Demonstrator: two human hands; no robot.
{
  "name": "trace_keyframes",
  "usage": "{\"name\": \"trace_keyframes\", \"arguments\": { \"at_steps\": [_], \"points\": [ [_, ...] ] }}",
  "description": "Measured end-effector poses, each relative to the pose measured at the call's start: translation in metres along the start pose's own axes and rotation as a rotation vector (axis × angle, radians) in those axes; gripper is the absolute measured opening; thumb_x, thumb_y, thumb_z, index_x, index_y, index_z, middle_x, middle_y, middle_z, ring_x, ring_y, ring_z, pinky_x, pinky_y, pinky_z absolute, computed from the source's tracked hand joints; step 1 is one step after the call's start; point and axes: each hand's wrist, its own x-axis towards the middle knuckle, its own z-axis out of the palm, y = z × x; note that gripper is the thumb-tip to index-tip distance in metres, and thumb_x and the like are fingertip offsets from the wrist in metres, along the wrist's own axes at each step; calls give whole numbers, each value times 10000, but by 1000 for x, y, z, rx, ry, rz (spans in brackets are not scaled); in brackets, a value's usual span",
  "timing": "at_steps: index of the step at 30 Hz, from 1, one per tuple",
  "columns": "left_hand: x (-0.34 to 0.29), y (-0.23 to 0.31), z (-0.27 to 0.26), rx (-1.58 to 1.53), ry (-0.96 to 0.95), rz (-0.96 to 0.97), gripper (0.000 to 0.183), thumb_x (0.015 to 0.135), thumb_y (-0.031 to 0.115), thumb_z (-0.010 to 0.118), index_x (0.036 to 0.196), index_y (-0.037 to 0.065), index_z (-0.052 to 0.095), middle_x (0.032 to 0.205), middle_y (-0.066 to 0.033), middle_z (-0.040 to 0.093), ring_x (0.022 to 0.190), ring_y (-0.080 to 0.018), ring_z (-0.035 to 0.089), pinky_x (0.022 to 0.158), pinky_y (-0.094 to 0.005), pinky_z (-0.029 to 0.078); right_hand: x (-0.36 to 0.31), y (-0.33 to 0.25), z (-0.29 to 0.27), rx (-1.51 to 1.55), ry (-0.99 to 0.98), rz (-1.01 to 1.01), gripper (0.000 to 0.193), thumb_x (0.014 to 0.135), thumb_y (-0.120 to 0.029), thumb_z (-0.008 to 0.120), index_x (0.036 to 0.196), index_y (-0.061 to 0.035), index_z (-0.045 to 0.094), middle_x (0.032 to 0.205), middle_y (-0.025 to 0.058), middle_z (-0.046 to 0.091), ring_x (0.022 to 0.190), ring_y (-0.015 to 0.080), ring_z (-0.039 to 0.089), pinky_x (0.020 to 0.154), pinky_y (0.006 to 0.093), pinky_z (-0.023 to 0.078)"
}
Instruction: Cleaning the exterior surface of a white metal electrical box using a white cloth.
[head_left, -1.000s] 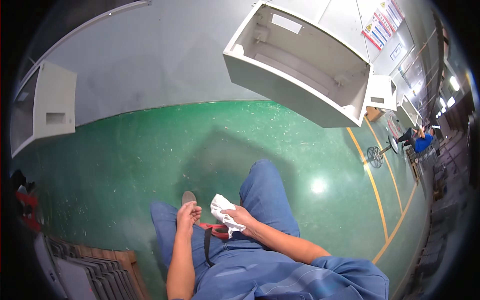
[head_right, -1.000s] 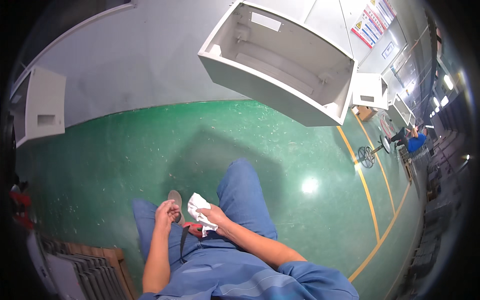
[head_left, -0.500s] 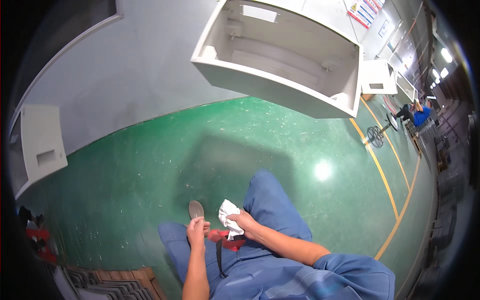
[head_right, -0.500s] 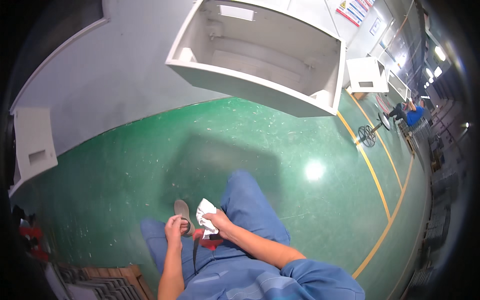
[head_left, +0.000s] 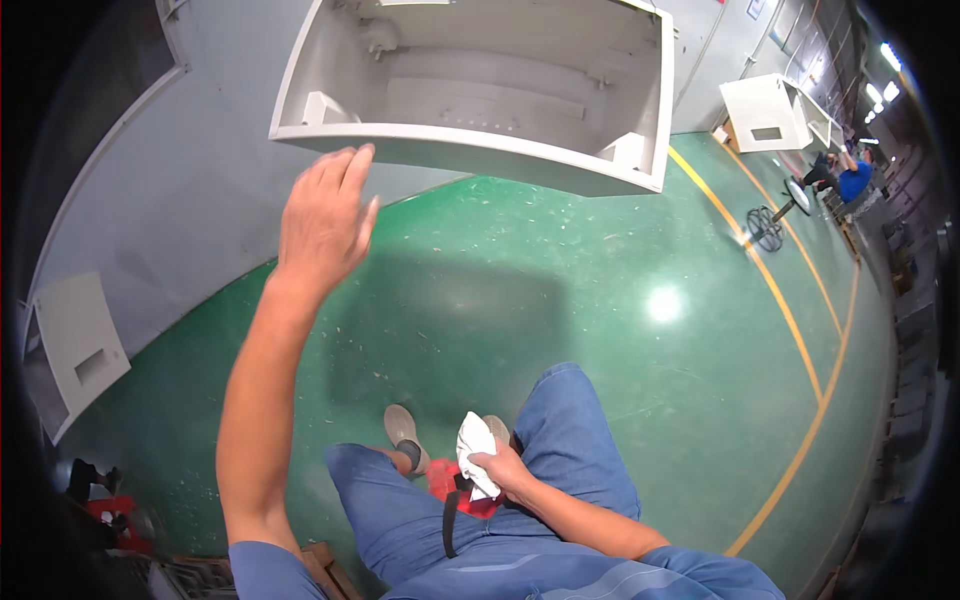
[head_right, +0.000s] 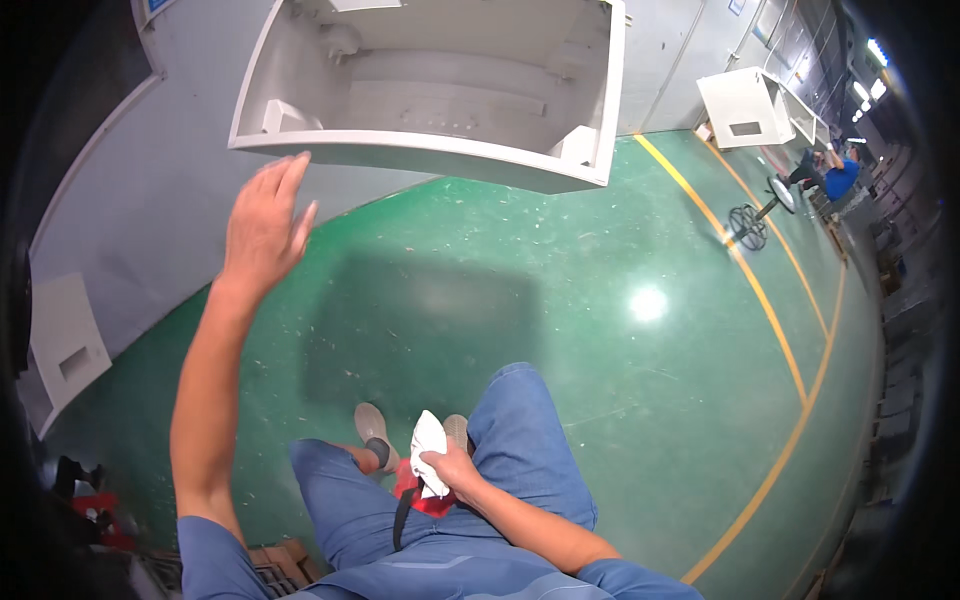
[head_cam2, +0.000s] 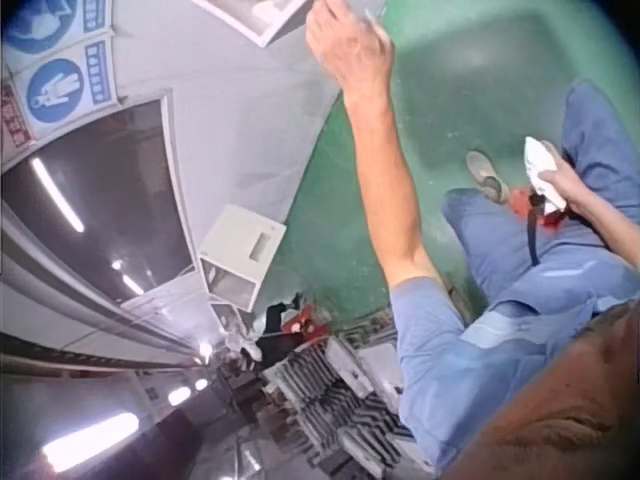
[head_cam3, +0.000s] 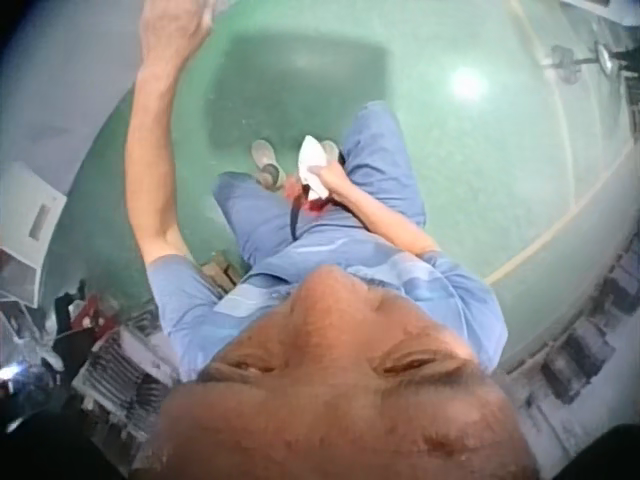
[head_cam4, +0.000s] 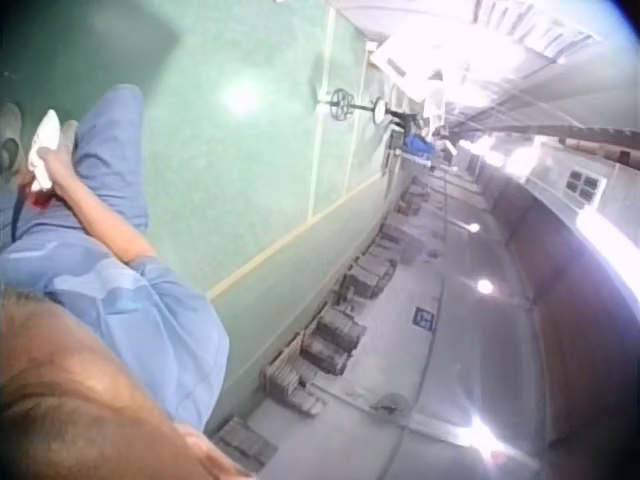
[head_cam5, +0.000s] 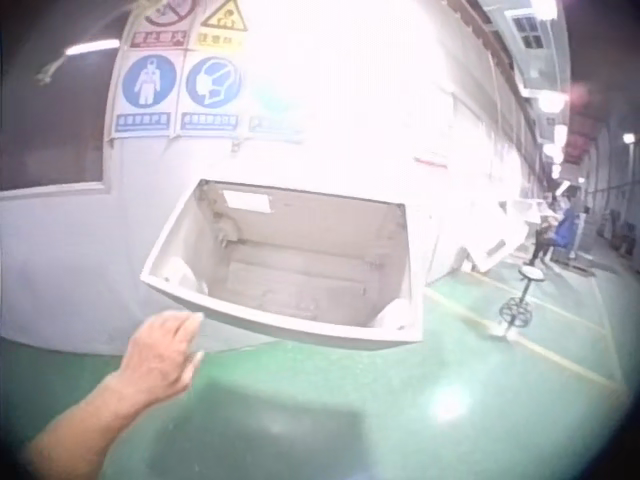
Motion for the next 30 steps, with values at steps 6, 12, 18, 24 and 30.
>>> {"name": "trace_keyframes", "arguments": {
  "at_steps": [6,12,18,24,30],
  "points": [
    [78,-17,18,221,-262,126,528,849,268,697,1290,32,529,1259,-153,556,1148,-338,539,980,-415,442,-11,-30,11,-88,-157,-28,348,863,-126,605,1151,50,523,936,110,645,791,168,639,679,293,520],
    [81,-37,40,125,-690,-107,416,930,427,583,1029,23,589,947,-175,645,883,-379,605,763,-464,462,3,6,9,-495,-258,-182,513,853,-302,613,1203,44,467,1031,250,640,949,360,646,835,427,484],
    [77,-19,37,197,-641,-74,349,908,340,634,908,1,549,868,-194,643,817,-389,606,697,-473,455,-9,-12,-2,-552,-375,-147,594,869,-352,600,1243,61,393,1065,290,619,1000,405,628,849,458,472],
    [81,32,20,311,-640,-24,369,917,366,601,864,3,568,799,-198,661,766,-377,632,680,-478,475,-17,-16,4,-500,-422,-118,596,869,-330,604,1269,59,396,1072,259,628,993,352,642,840,422,485],
    [94,108,-13,226,-707,-42,396,958,416,536,1055,37,597,808,-209,665,811,-382,642,736,-474,490,-32,-38,8,-136,-573,-94,545,848,-152,608,1329,18,415,1127,113,593,1042,199,579,880,326,473]
  ]
}}
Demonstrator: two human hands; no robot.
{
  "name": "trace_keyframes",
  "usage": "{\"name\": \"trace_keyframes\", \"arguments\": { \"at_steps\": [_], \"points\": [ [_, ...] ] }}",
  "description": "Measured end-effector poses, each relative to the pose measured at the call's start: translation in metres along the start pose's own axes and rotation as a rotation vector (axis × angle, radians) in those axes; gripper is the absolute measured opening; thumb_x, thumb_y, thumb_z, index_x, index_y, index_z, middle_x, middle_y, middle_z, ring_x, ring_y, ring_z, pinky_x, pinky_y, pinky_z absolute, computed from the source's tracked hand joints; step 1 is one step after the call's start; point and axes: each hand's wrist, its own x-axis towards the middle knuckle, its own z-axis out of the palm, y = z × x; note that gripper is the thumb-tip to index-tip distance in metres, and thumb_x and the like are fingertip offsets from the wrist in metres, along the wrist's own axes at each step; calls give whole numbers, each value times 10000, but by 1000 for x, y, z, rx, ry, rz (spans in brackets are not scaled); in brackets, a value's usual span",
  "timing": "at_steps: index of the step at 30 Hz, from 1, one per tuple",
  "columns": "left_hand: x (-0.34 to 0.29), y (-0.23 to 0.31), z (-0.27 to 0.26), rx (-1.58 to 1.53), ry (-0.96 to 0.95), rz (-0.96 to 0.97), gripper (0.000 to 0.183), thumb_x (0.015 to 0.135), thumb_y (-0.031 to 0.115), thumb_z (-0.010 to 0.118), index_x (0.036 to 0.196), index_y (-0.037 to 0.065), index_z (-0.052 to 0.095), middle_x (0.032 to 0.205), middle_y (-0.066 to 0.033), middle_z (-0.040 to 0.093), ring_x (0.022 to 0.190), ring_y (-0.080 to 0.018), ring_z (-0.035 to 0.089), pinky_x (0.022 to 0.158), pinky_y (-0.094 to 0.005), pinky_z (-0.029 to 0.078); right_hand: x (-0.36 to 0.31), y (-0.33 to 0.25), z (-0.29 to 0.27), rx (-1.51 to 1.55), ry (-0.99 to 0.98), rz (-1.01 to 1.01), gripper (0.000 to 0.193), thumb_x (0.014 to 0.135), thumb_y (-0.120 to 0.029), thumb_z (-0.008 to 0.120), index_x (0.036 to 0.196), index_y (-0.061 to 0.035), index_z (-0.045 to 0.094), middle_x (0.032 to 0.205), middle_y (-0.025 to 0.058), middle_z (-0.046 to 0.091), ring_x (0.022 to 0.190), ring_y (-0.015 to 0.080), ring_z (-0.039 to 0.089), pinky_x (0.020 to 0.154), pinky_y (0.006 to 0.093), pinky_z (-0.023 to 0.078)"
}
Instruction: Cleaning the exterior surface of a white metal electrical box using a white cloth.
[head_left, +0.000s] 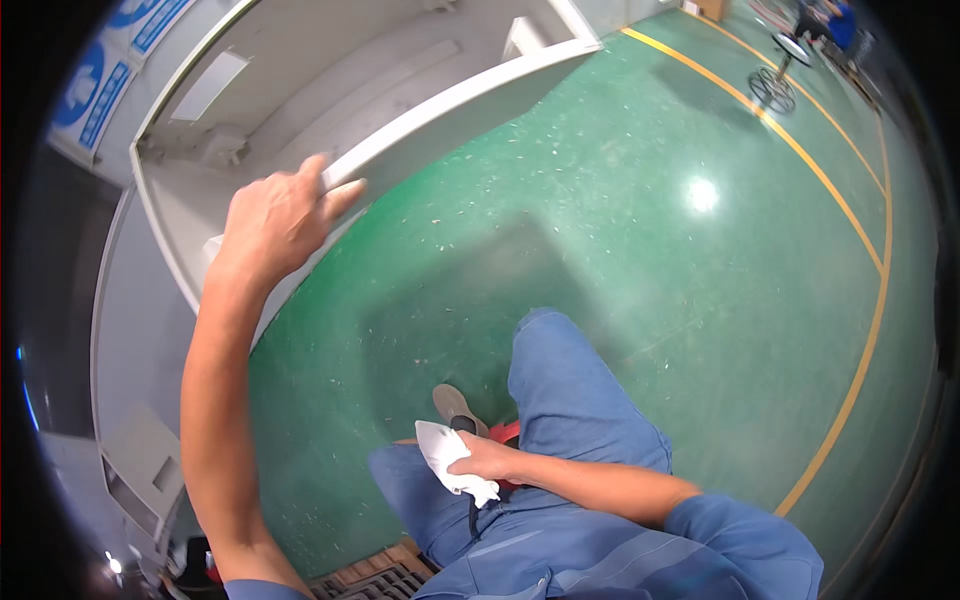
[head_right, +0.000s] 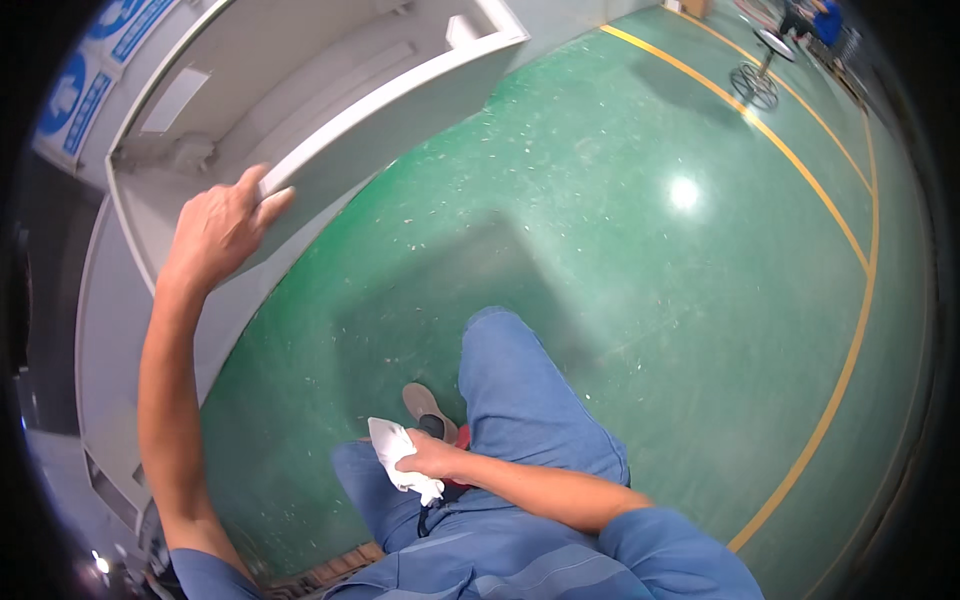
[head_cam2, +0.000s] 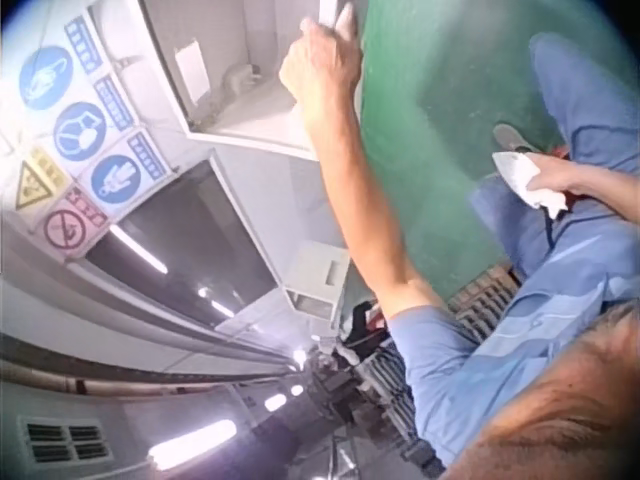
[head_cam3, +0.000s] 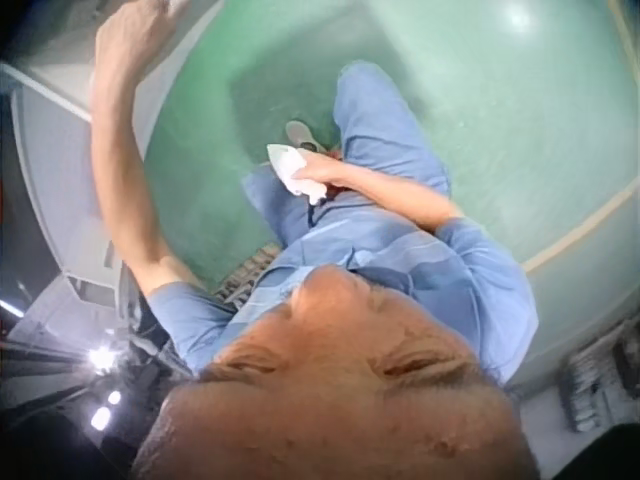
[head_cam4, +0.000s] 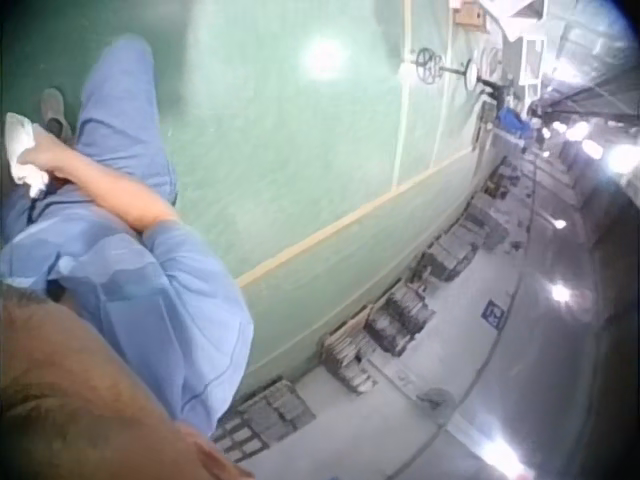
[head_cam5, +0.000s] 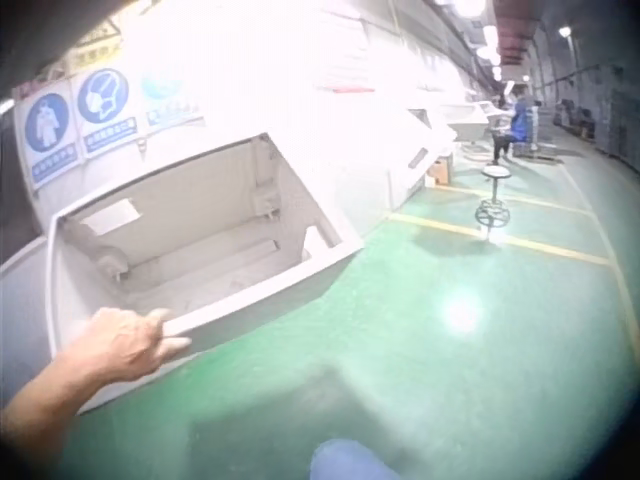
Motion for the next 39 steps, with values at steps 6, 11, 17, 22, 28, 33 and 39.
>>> {"name": "trace_keyframes", "arguments": {
  "at_steps": [6,11,17,22,28,33,39],
  "points": [
    [-31,-41,-60,-131,26,220,470,992,404,456,1347,103,523,1133,-141,640,1085,-305,582,953,-419,439,11,17,-8,113,-7,-75,482,835,-121,603,1284,-4,472,1087,89,594,977,138,584,834,282,489],
    [-59,-109,-73,86,-26,237,489,1003,438,408,892,32,656,911,-140,645,929,-297,588,932,-400,437,-4,-20,-17,415,-62,-50,385,930,-216,593,1244,-20,491,1023,64,615,861,115,613,742,267,516],
    [-82,-95,-77,25,67,426,476,959,425,434,682,48,519,702,-91,417,739,-270,414,756,-385,383,-17,-26,-32,759,-146,-88,505,1029,-404,400,1347,-17,467,1170,101,632,1017,166,637,853,321,545],
    [-80,-93,-66,24,18,403,447,948,419,433,688,58,478,727,-85,380,763,-267,400,738,-387,346,-52,-58,-43,1038,-61,-362,463,1011,-299,404,1364,-7,466,1275,150,597,1155,294,603,989,458,497],
    [-53,-99,-53,25,18,465,397,974,334,459,696,52,490,698,-92,409,741,-273,434,715,-389,381,-44,-59,-50,1192,-181,-321,529,932,-347,523,1316,17,516,1223,175,627,1123,364,608,1004,542,453],
    [-46,-94,-51,-13,42,392,397,981,353,475,773,45,615,738,-107,507,803,-283,518,772,-404,431,-42,-59,-19,1266,-335,-42,583,968,-316,443,1393,78,380,1247,290,571,1048,521,599,811,513,570],
    [-34,-83,-64,-101,-13,189,519,1004,441,416,869,-3,650,847,-136,605,883,-315,561,819,-419,444,-58,-102,-19,565,-70,-184,479,938,-139,574,1364,41,446,1137,137,648,919,174,675,796,318,563]
  ]
}}
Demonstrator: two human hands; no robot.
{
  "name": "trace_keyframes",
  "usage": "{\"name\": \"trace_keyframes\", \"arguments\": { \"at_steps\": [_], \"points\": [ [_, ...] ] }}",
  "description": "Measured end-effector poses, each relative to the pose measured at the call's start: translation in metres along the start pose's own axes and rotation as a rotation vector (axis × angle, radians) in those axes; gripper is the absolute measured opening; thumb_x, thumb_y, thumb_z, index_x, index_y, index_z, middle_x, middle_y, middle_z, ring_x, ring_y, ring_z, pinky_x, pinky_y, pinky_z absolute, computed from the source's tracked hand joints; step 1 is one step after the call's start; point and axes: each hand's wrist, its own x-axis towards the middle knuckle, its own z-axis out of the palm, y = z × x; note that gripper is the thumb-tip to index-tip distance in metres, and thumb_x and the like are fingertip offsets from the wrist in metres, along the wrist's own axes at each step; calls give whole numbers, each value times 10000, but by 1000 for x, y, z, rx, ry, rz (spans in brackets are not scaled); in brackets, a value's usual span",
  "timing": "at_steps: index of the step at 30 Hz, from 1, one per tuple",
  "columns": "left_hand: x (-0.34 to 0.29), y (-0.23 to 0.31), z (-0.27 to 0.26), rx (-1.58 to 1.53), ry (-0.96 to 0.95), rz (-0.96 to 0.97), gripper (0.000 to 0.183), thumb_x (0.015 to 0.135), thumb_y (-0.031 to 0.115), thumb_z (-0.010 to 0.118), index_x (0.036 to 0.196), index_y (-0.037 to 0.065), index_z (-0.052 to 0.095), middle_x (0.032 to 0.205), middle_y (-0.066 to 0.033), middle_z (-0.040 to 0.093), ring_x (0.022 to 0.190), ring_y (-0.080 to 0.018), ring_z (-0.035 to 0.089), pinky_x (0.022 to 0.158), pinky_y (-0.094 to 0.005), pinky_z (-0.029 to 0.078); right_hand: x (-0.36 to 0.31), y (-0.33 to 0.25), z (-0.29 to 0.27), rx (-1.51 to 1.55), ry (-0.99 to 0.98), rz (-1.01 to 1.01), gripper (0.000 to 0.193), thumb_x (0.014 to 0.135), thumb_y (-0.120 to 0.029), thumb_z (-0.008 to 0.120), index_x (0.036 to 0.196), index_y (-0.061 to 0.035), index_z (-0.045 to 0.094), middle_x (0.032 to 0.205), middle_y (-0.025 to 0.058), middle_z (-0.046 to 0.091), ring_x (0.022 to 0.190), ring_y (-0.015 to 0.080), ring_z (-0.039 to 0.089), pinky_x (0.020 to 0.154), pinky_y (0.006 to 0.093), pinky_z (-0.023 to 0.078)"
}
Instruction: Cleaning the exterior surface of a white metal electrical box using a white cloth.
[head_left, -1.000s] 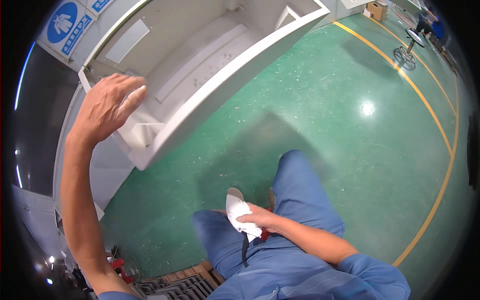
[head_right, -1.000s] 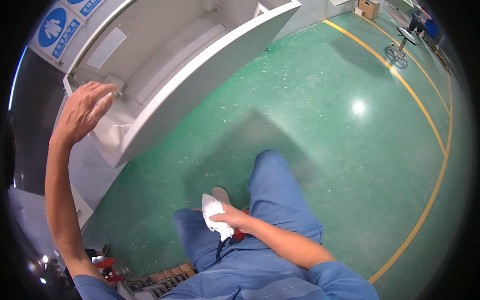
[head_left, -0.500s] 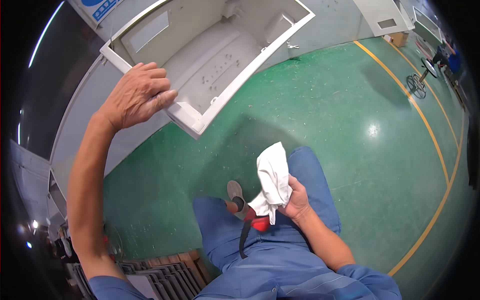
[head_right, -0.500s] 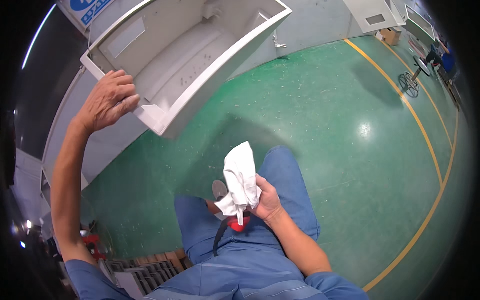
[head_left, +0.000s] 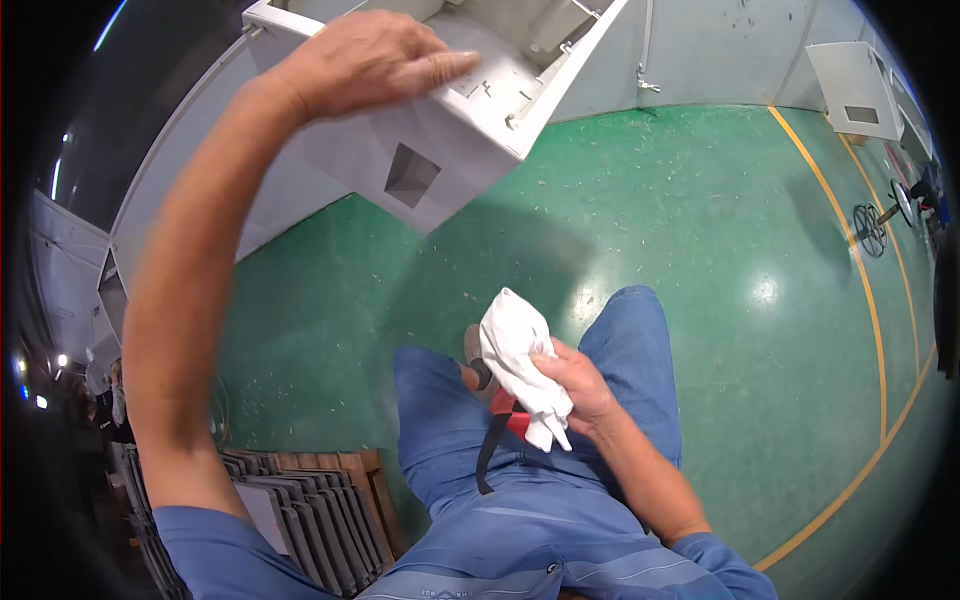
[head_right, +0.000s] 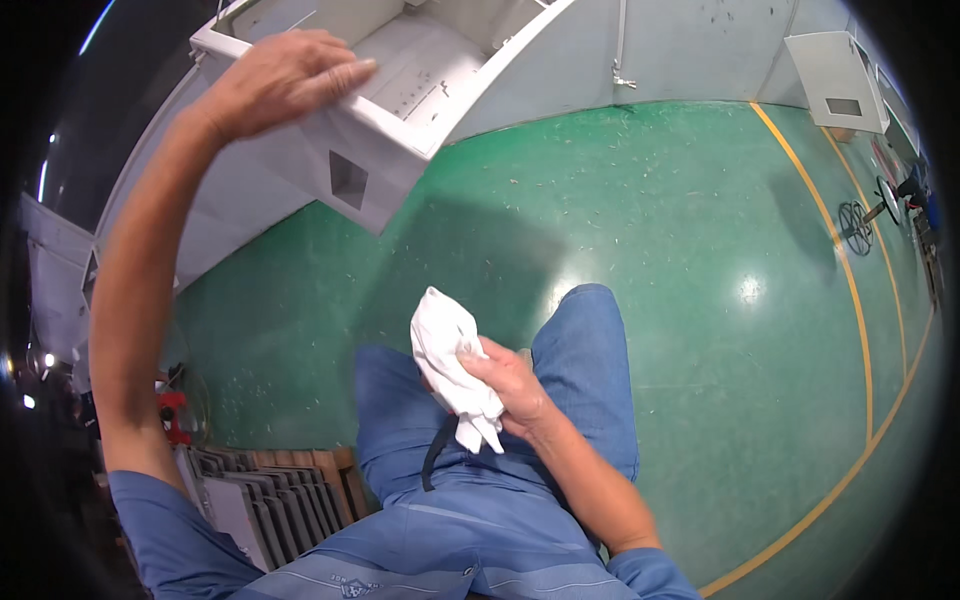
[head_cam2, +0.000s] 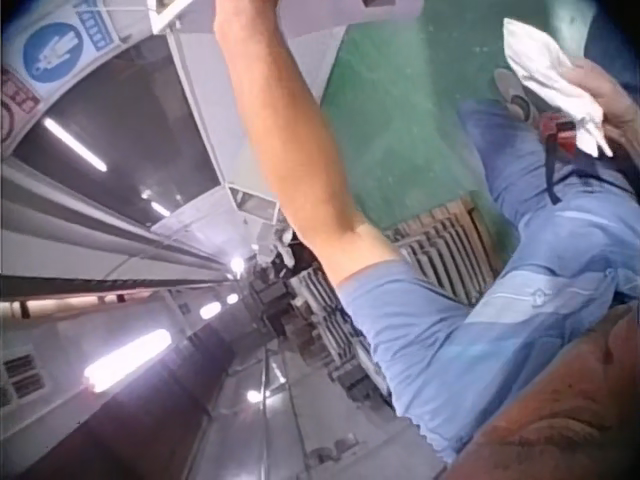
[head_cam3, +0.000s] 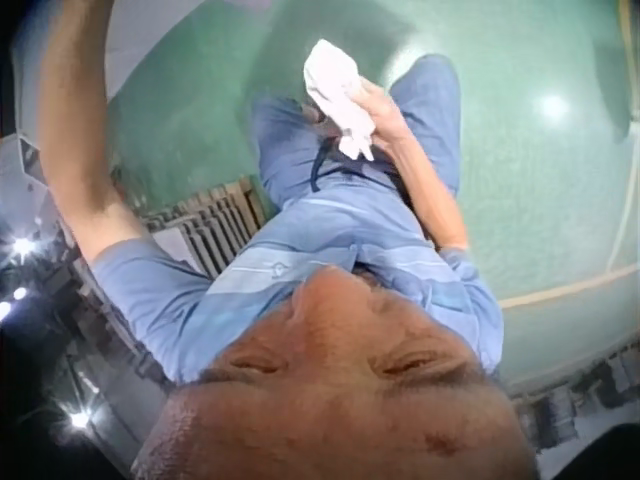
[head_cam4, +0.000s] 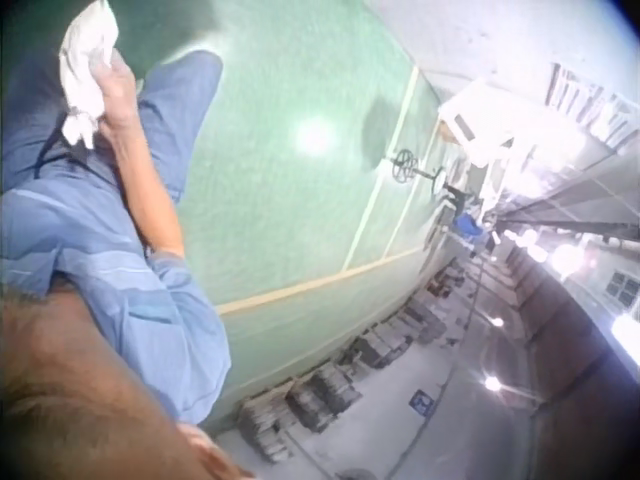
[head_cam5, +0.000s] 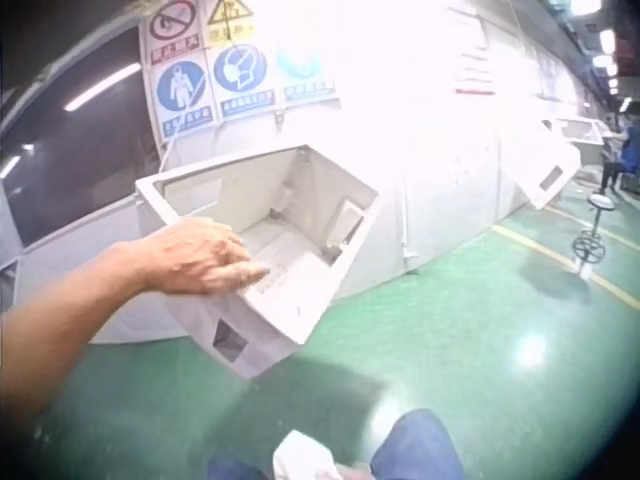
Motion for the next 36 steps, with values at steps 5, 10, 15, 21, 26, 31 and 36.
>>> {"name": "trace_keyframes", "arguments": {
  "at_steps": [5,10,15,21,26,31,36],
  "points": [
    [-7,-49,-12,-108,61,-218,538,939,466,463,874,-20,684,861,-220,686,836,-342,644,765,-418,479,26,-72,42,-1241,175,-1021,337,835,-106,676,1170,-80,655,894,103,660,694,180,630,597,297,505],
    [-3,-17,-7,71,-77,-173,604,879,545,538,655,-10,623,648,-207,604,641,-320,603,611,-444,443,101,-109,86,-1755,442,-1508,422,751,-129,733,1167,-140,666,847,86,624,619,227,624,514,345,498],
    [-34,0,-26,88,-91,-165,598,831,597,608,733,7,595,676,-135,582,635,-277,572,585,-408,428,166,-24,26,-1985,345,-1263,404,737,-144,725,1138,-178,678,785,47,582,592,231,618,498,338,503],
    [-43,25,1,292,243,-53,501,839,490,664,772,-7,638,684,-144,594,648,-293,590,592,-404,444,220,34,-43,-2161,254,-674,237,825,-178,653,1060,-165,681,777,77,613,613,273,636,511,376,508],
    [-29,28,-19,88,63,-82,418,838,405,674,845,-12,687,711,-166,635,674,-299,626,610,-401,475,177,16,-31,-2174,100,-318,269,847,-162,627,1113,-133,658,827,119,670,642,305,649,529,420,506],
    [-18,50,-41,-70,-95,-259,372,850,349,657,876,-20,698,781,-189,677,710,-296,652,622,-391,500,81,-54,57,-1772,257,-1310,300,851,-41,653,1136,34,599,1020,213,686,821,296,713,693,358,565],
    [-20,75,-58,-137,-93,-192,424,856,367,646,903,-51,698,815,-226,683,744,-312,665,663,-407,518,107,-89,85,-1645,548,-1796,517,723,-84,757,1189,17,557,890,137,662,639,277,658,552,335,533]
  ]
}}
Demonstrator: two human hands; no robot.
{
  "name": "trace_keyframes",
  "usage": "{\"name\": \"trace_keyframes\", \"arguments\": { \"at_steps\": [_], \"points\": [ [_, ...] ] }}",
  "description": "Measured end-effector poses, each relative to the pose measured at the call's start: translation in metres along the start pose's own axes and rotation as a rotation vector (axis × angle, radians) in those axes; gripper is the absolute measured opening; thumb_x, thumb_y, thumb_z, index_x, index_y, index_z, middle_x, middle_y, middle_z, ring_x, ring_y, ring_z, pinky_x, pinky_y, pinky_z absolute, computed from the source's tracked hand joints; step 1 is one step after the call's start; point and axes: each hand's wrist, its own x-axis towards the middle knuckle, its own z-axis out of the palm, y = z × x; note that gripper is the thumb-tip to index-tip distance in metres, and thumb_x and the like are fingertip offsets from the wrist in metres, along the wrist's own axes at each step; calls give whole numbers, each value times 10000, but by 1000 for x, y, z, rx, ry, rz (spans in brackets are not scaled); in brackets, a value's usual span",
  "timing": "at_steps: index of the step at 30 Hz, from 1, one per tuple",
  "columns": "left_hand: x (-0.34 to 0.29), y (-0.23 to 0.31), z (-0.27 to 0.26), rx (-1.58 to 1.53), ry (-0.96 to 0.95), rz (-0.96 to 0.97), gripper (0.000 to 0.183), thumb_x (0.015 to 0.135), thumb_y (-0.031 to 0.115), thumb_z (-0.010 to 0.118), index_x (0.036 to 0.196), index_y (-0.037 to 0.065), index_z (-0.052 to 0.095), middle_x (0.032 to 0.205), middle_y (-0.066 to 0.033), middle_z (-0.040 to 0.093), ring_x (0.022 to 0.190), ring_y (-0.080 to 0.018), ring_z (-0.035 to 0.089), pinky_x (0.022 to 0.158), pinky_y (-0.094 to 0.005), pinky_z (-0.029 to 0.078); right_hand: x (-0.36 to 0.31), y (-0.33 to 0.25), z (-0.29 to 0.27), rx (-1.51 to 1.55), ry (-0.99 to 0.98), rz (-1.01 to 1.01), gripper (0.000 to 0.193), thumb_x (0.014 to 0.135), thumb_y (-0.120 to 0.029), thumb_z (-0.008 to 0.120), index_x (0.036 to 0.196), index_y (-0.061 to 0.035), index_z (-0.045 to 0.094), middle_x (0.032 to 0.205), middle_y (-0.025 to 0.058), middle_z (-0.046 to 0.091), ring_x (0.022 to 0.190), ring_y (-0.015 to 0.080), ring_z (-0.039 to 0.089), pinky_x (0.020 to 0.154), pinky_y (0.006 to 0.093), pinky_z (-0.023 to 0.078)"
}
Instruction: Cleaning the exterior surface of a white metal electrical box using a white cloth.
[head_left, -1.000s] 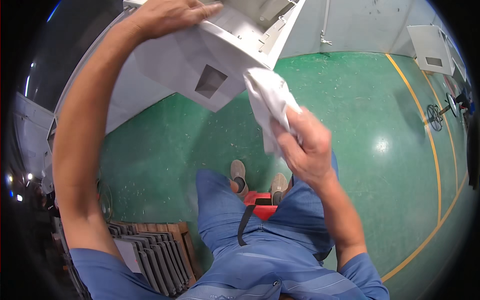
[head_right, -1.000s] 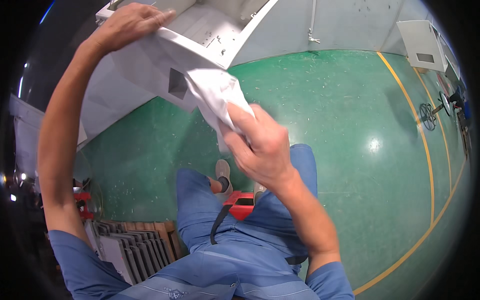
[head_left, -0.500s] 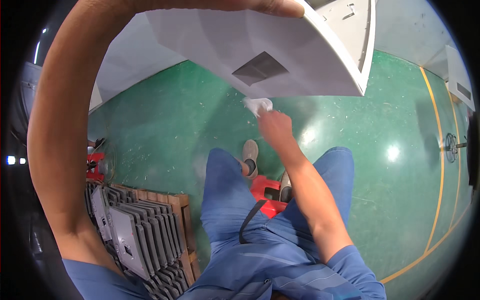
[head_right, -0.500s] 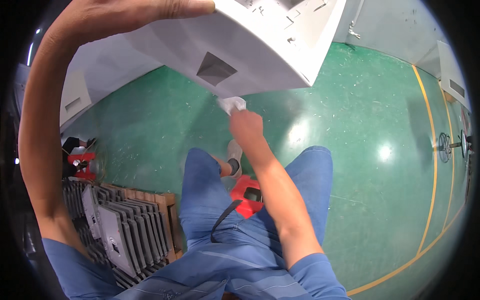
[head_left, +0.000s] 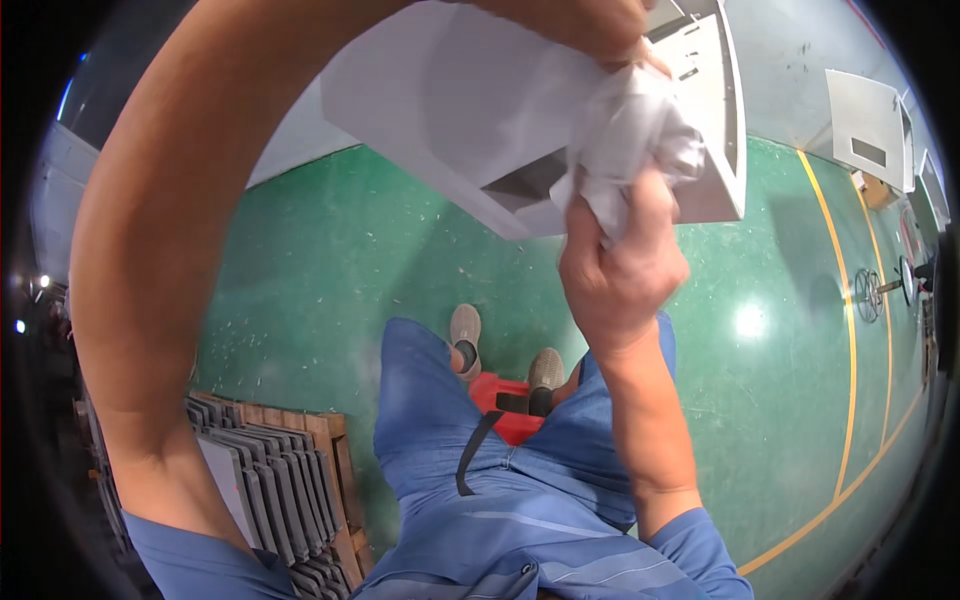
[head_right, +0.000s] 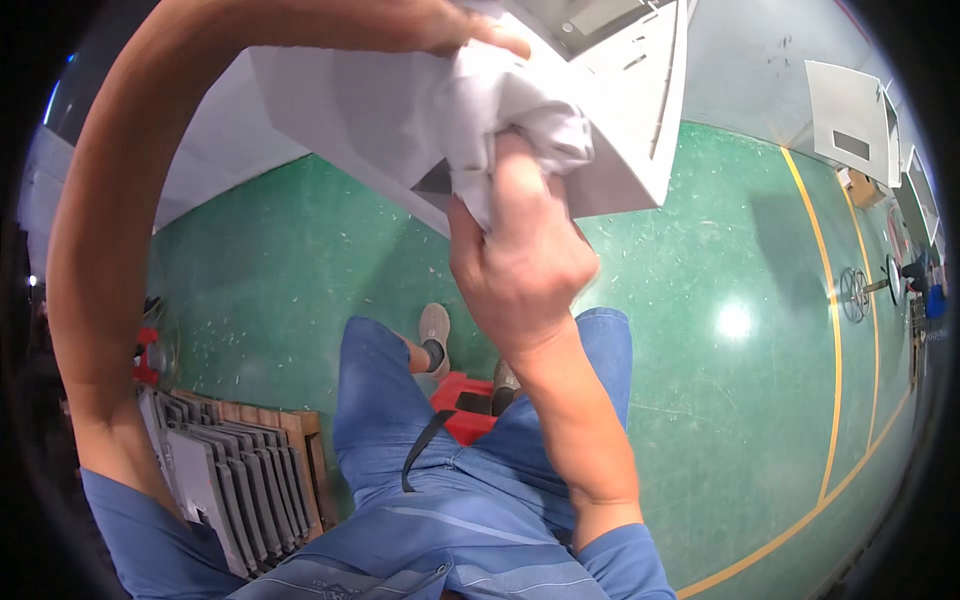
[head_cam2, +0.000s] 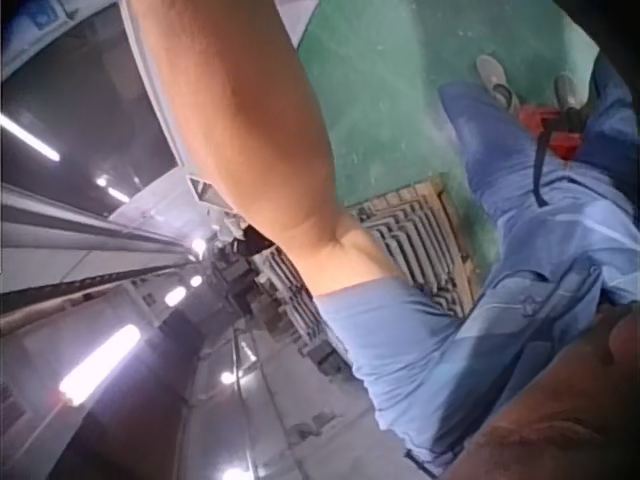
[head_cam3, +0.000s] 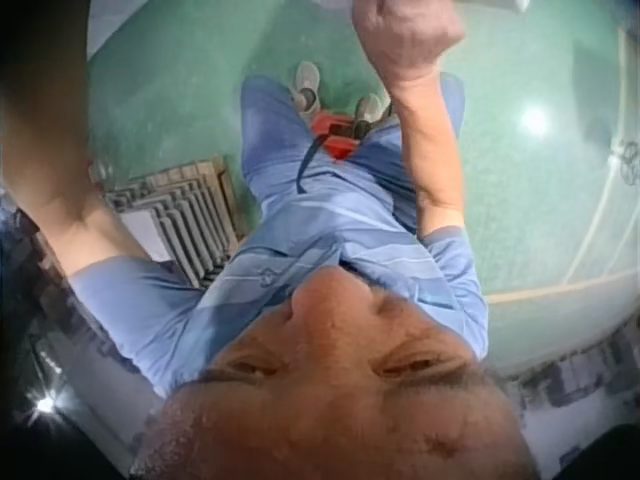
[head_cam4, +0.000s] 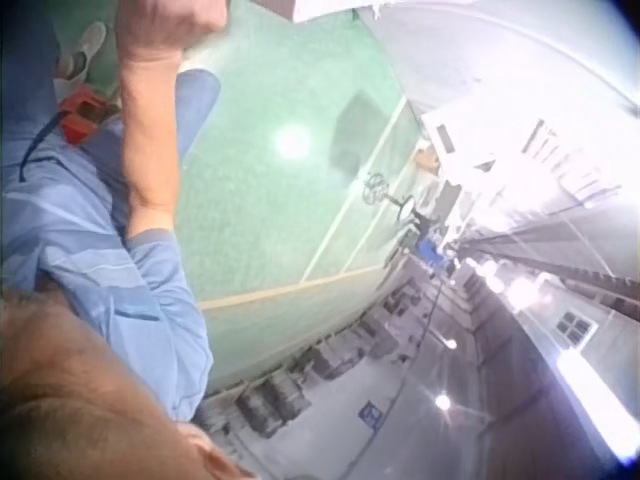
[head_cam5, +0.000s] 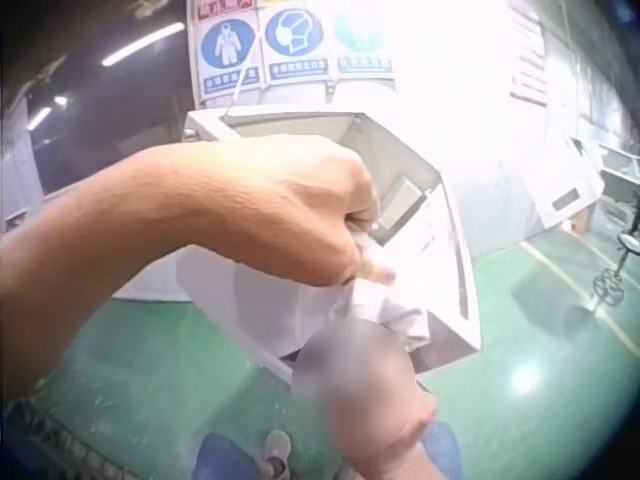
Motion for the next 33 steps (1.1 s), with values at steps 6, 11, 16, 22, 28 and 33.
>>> {"name": "trace_keyframes", "arguments": {
  "at_steps": [6,11,16,22,28,33],
  "points": [
    [-18,2,-4,-56,-85,-93,426,868,343,639,902,-78,692,814,-252,678,762,-331,670,705,-432,528,-30,-66,55,-77,-653,128,291,791,-160,670,1048,-52,587,888,169,672,760,294,694,597,367,557],
    [-18,11,-9,-52,-41,-44,427,876,343,642,941,-76,689,816,-251,679,763,-327,673,714,-416,532,-170,-14,70,-106,-1238,354,241,839,-118,596,1050,-5,567,852,157,666,712,310,689,606,432,551],
    [-18,5,-9,-36,-14,-49,415,864,355,642,913,-53,703,843,-244,683,750,-315,668,695,-407,523,-89,-43,-2,122,-835,407,301,845,-168,639,1091,-10,569,890,216,667,667,410,646,581,440,528],
    [-34,-9,10,-5,150,65,423,863,355,630,937,-54,707,860,-238,689,750,-308,666,690,-403,519,7,-39,-32,185,137,161,402,823,-16,684,1202,44,566,979,190,666,804,295,689,710,351,553],
    [-27,-21,7,-11,45,-55,432,842,343,619,968,-61,703,882,-235,695,796,-313,676,740,-402,527,-56,-62,45,-33,-653,84,222,886,-149,583,1072,-34,543,965,115,653,699,286,673,584,385,549],
    [-26,-37,17,-12,0,-81,428,813,351,630,914,-58,709,884,-241,691,833,-339,672,767,-407,523,-98,-62,77,16,-984,246,211,897,-176,548,1064,-48,543,850,181,653,699,349,662,604,435,543]
  ]
}}
